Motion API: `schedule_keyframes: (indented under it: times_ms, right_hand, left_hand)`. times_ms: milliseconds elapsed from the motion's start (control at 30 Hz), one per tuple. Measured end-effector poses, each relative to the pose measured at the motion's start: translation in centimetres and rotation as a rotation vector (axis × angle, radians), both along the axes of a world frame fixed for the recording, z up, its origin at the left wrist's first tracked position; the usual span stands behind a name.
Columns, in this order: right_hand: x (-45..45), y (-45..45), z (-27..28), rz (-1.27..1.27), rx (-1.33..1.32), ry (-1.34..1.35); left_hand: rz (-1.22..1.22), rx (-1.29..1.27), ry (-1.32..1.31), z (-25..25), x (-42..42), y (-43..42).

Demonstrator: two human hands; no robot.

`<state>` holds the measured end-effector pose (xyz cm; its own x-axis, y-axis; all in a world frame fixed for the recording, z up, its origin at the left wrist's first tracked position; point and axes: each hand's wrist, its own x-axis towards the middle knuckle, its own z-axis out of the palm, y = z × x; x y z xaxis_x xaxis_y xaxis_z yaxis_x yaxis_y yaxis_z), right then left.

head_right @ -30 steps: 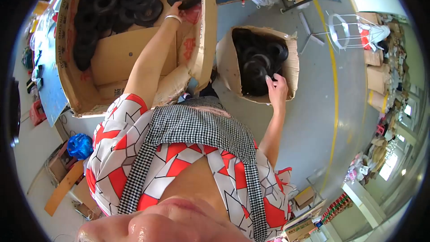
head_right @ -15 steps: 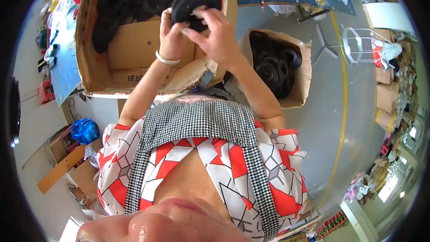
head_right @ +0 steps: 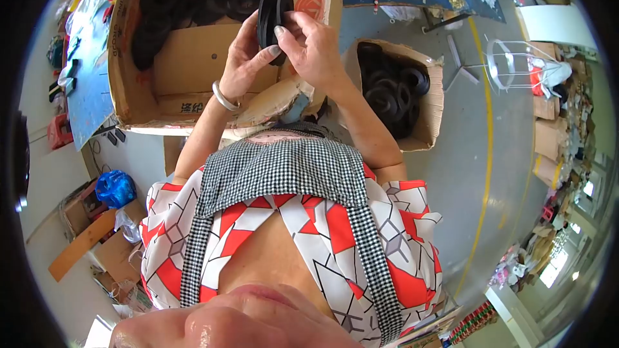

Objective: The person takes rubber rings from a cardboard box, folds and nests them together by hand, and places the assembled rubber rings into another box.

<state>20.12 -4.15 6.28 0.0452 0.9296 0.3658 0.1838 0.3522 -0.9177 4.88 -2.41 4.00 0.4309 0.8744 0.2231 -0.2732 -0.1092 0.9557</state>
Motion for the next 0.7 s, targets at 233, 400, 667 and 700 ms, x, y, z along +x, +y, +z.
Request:
schedule_keyframes:
  times_ms: [233, 400, 667, 700]
  right_hand:
    - [0.5, 0.0, -1.5, -0.145, -0.112, -0.028]
    - [5.0, 0.9, -1.5, -0.252, -0.411, 0.380]
    - [7.2, -0.7, -2.1, -0.705, 0.212, -0.088]
    - [4.8, -1.0, -1.6, -0.647, 0.329, -0.364]
  left_hand:
    - [0.015, -0.242, -0.233, -1.5, 1.0, -0.3]
    - [-0.039, -0.594, -0.654, -2.9, -1.0, 1.1]
    - [0.211, -0.290, -0.393, -0.8, -1.8, 0.7]
    - [0.190, -0.246, -0.340, -0.6, -0.9, 0.1]
